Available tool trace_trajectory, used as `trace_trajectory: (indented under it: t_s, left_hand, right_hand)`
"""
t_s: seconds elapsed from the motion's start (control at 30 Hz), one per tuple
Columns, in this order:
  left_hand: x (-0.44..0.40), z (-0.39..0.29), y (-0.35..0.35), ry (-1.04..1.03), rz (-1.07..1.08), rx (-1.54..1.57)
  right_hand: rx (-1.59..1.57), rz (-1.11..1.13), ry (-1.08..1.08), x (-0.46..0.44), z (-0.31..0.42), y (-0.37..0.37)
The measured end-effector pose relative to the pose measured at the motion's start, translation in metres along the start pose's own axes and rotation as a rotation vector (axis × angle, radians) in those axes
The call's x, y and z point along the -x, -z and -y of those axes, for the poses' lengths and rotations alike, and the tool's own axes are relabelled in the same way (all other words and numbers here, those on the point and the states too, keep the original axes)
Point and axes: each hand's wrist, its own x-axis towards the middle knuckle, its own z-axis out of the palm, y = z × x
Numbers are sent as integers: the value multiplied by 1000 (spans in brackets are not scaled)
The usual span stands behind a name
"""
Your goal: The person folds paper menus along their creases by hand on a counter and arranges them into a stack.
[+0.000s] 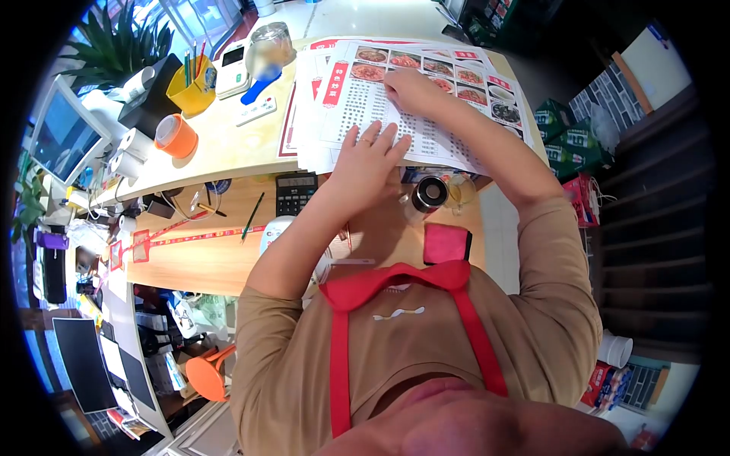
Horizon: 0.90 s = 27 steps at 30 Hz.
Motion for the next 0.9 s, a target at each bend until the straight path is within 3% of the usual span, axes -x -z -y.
trace_trajectory:
  t_s: [0.03, 0.17, 0.3, 0.4, 0.53, 0.67, 0.8, 0.83, 0.9]
  left_hand:
    - [0, 1, 1, 0, 5, -9]
    - [-1, 0, 2, 14, 2, -2]
    - [0, -1, -1, 9, -2, 1]
    - [-1, -1, 0, 25, 19, -18]
    - [1, -1, -6, 15, -17, -10]
    - [1, -1, 3, 23, 31, -9]
    - [1, -1, -4, 20, -9, -22]
    - [1, -2, -1, 26, 6, -5]
    - [1, -4, 2, 21, 30, -16]
  right_hand:
    - [-73, 100, -28, 2, 4, 3]
    - [51, 52, 101, 10, 10, 3]
    - [2, 129, -52, 0, 7, 8]
    - [96, 175, 94, 8, 17, 10]
    - [51, 32, -65, 1, 7, 8]
    - [16, 118, 80, 8, 16, 7]
    - [60, 14, -39, -2, -7, 0]
    - [35, 92, -114, -5, -6, 2]
    - [-33, 187, -60, 5, 15, 13]
